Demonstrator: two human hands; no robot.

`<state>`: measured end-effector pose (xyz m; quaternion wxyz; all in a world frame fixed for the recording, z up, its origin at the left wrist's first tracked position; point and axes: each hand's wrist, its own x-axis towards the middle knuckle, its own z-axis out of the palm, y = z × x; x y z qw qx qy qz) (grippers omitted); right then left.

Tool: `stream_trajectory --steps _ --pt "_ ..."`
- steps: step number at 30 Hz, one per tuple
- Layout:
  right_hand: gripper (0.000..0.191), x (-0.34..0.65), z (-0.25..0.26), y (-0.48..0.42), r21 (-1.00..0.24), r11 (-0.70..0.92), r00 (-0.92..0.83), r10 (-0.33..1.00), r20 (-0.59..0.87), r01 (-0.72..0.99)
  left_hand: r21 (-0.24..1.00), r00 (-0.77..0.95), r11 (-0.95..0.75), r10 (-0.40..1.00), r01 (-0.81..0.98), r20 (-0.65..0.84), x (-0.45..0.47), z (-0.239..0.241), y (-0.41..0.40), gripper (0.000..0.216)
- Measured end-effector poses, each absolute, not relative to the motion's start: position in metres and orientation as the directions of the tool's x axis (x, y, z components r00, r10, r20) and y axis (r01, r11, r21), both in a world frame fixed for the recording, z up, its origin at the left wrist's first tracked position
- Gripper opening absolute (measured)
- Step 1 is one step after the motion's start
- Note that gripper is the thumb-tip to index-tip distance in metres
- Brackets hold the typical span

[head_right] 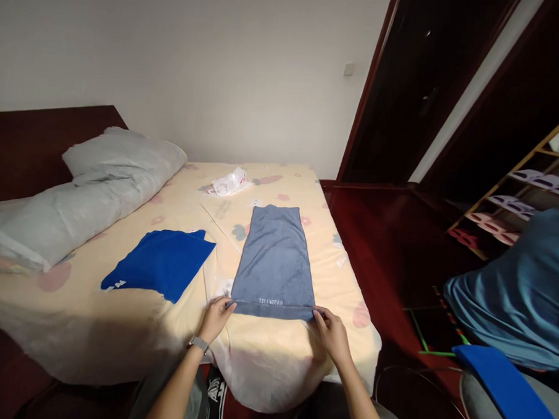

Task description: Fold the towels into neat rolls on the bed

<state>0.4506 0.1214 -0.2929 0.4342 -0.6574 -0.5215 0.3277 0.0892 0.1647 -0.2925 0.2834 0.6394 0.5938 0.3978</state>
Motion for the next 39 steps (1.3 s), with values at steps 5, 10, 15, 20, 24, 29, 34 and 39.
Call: stream_trajectory --steps 5,10,15,20,24,29,34,39 --pt "0.041 0.456 -0.298 0.141 -0.874 -0.117 0.22 0.975 -0.012 0.472 0.816 0.026 -0.114 0.992 0.567 0.121 0.099 -0.289 0.176 0.034" --pt "0.037 0.461 -0.305 0.142 -0.841 -0.146 0.164 0.984 -0.069 0.521 0.658 0.094 -0.169 0.985 0.734 0.147 0.098 -0.288 0.178 0.031" --pt "0.039 0.455 -0.3 0.136 -0.82 -0.14 0.17 0.984 -0.053 0.555 0.485 0.164 -0.248 0.964 0.838 0.209 0.093 -0.275 0.167 0.031" --pt "0.042 0.445 -0.29 0.11 -0.805 -0.127 0.164 0.986 -0.037 0.58 0.416 0.326 -0.4 0.915 0.817 0.238 0.084 -0.264 0.135 0.027" --pt "0.042 0.444 -0.293 0.088 -0.797 -0.106 0.116 0.992 -0.046 0.595 0.372 0.393 -0.45 0.892 0.812 0.221 0.078 -0.266 0.118 0.022" --pt "0.044 0.451 -0.301 0.085 -0.811 -0.117 0.106 0.992 -0.068 0.573 0.387 0.47 -0.525 0.851 0.758 0.235 0.079 -0.268 0.125 0.027" --pt "0.044 0.458 -0.3 0.102 -0.811 -0.142 0.118 0.989 -0.09 0.567 0.469 0.363 -0.371 0.925 0.802 0.111 0.08 -0.268 0.145 0.031" --pt "0.04 0.461 -0.305 0.124 -0.765 -0.146 0.115 0.989 -0.095 0.627 0.47 0.173 -0.171 0.984 0.866 0.04 0.082 -0.274 0.164 0.03"
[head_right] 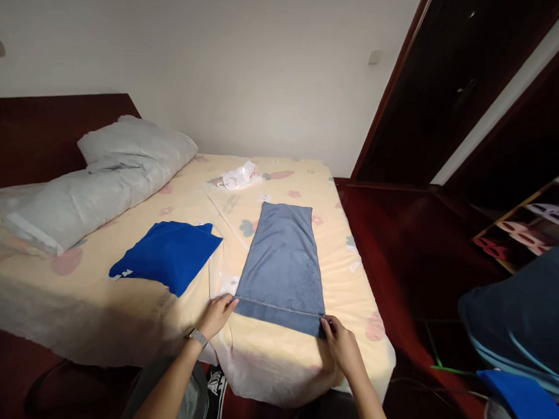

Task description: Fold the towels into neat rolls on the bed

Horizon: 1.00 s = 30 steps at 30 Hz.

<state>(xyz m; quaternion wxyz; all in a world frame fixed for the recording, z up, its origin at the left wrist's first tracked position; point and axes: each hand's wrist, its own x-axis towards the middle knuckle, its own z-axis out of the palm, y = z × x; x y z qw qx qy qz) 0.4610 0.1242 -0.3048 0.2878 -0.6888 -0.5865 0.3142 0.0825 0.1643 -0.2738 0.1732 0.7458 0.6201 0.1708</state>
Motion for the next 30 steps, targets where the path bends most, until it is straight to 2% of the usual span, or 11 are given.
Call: stream_trajectory --steps 5,15,19,22,25,27,30 --pt "0.034 0.46 -0.306 0.132 -0.682 -0.15 0.102 0.989 -0.109 0.716 0.418 0.076 -0.05 0.996 0.907 -0.045 0.089 -0.274 0.173 0.015" --pt "0.029 0.458 -0.304 0.107 -0.525 -0.208 0.111 0.971 -0.211 0.826 0.237 0.088 -0.075 0.995 0.969 -0.045 0.088 -0.271 0.139 0.015" --pt "0.034 0.455 -0.302 0.101 -0.438 -0.25 0.161 0.959 -0.232 0.864 0.191 0.117 -0.123 0.992 0.974 0.041 0.091 -0.277 0.133 0.021" --pt "0.032 0.454 -0.296 0.1 -0.388 -0.24 0.166 0.963 -0.214 0.89 0.187 0.198 -0.218 0.973 0.958 0.117 0.091 -0.279 0.133 0.038" --pt "0.031 0.456 -0.293 0.102 -0.393 -0.204 0.149 0.975 -0.165 0.897 0.21 0.372 -0.387 0.922 0.898 0.108 0.088 -0.277 0.134 0.043" --pt "0.031 0.458 -0.294 0.105 -0.419 -0.158 0.126 0.987 -0.104 0.894 0.264 0.465 -0.466 0.882 0.845 0.07 0.084 -0.274 0.134 0.044" --pt "0.03 0.461 -0.294 0.108 -0.477 -0.021 0.036 0.999 0.024 0.879 0.366 0.497 -0.477 0.867 0.799 0.043 0.076 -0.269 0.133 0.048"
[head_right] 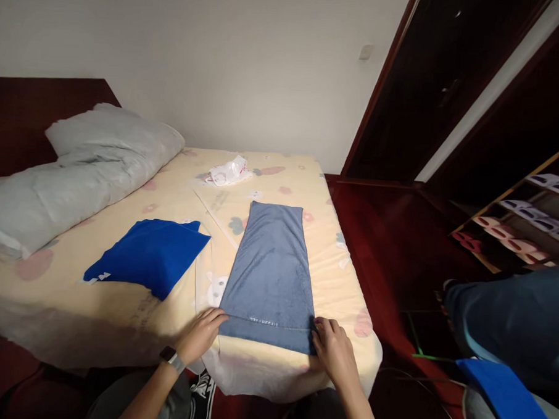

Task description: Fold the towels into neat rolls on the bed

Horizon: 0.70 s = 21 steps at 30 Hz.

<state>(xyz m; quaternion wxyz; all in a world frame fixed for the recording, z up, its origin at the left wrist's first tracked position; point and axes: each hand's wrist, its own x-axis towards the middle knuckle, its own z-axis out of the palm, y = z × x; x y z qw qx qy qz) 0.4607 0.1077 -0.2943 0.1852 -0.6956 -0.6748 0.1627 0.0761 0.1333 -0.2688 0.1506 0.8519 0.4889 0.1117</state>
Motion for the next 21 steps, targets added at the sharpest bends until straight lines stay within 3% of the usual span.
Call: stream_trajectory --steps 3,7,14,21 --pt "0.024 0.46 -0.287 0.107 -0.545 0.13 -0.103 0.991 0.08 0.828 0.433 0.475 -0.444 0.879 0.785 0.04 0.064 -0.269 0.131 0.051" --pt "0.026 0.461 -0.275 0.101 -0.588 0.179 -0.218 0.976 0.005 0.789 0.441 0.471 -0.441 0.881 0.782 0.045 0.053 -0.279 0.13 0.059" --pt "0.055 0.484 -0.285 0.096 -0.573 0.117 -0.246 0.957 -0.152 0.811 0.496 0.451 -0.36 0.889 0.79 -0.073 0.053 -0.286 0.136 0.042" --pt "0.046 0.496 -0.291 0.095 -0.672 -0.097 -0.064 0.975 -0.21 0.734 0.59 0.385 -0.195 0.897 0.784 -0.215 0.055 -0.275 0.152 0.035"
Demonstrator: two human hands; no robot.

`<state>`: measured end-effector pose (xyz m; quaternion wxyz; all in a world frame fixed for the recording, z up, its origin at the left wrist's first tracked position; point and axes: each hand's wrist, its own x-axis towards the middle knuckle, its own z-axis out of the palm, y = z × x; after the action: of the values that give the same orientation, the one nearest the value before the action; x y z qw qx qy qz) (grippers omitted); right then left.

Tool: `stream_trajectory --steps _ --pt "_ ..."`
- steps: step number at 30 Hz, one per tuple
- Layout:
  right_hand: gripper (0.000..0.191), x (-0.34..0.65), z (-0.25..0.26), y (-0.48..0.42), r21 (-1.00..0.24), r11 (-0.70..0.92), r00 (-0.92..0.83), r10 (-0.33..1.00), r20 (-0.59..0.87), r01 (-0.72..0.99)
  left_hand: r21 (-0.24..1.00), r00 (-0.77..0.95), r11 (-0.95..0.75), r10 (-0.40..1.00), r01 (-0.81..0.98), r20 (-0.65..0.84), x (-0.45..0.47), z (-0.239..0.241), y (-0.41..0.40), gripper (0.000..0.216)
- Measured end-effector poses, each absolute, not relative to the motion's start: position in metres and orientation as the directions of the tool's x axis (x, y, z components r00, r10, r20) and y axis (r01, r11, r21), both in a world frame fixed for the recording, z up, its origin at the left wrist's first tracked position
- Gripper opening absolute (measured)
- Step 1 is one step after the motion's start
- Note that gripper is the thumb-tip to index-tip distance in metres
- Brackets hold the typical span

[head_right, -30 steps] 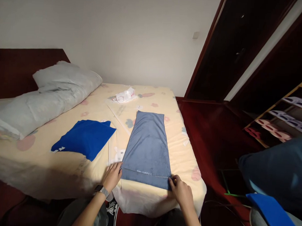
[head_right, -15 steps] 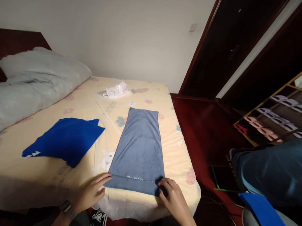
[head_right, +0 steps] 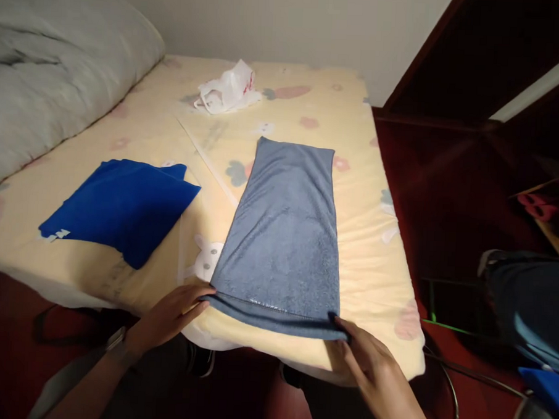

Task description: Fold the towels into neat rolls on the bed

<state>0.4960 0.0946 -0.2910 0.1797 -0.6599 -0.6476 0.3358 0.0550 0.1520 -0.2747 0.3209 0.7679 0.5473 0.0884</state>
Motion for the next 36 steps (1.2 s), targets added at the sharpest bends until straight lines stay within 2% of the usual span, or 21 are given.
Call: stream_trajectory --steps 6,11,13,16,19,22,27,33,36 --pt "0.046 0.495 -0.293 0.104 -0.675 -0.255 0.074 0.956 -0.285 0.693 0.621 0.304 -0.118 0.931 0.775 -0.202 0.063 -0.271 0.16 0.031" --pt "0.049 0.484 -0.29 0.109 -0.683 -0.288 0.119 0.951 -0.284 0.671 0.674 0.382 -0.192 0.913 0.713 -0.144 0.061 -0.268 0.162 0.036" --pt "0.051 0.479 -0.288 0.11 -0.688 -0.301 0.152 0.951 -0.27 0.661 0.709 0.382 -0.191 0.916 0.679 -0.119 0.061 -0.267 0.163 0.028" --pt "0.052 0.473 -0.288 0.109 -0.71 -0.333 0.209 0.943 -0.259 0.62 0.739 0.288 -0.091 0.947 0.668 -0.143 0.066 -0.269 0.163 0.02" --pt "0.057 0.468 -0.289 0.108 -0.772 -0.354 0.208 0.935 -0.286 0.528 0.752 0.174 0.017 0.969 0.658 -0.173 0.073 -0.276 0.164 0.026" --pt "0.064 0.463 -0.292 0.108 -0.793 -0.337 0.2 0.941 -0.272 0.507 0.762 0.108 0.041 0.984 0.646 -0.144 0.082 -0.284 0.166 0.031" --pt "0.047 0.457 -0.3 0.111 -0.818 -0.297 0.269 0.946 -0.182 0.492 0.692 0.024 0.016 0.999 0.722 -0.047 0.09 -0.287 0.17 0.028" --pt "0.053 0.455 -0.304 0.129 -0.766 -0.307 0.316 0.938 -0.144 0.565 0.638 0.008 0.04 0.997 0.769 -0.073 0.087 -0.286 0.174 0.028" --pt "0.056 0.453 -0.305 0.138 -0.696 -0.299 0.296 0.947 -0.129 0.653 0.544 -0.021 0.051 0.998 0.838 -0.061 0.091 -0.282 0.177 0.026"
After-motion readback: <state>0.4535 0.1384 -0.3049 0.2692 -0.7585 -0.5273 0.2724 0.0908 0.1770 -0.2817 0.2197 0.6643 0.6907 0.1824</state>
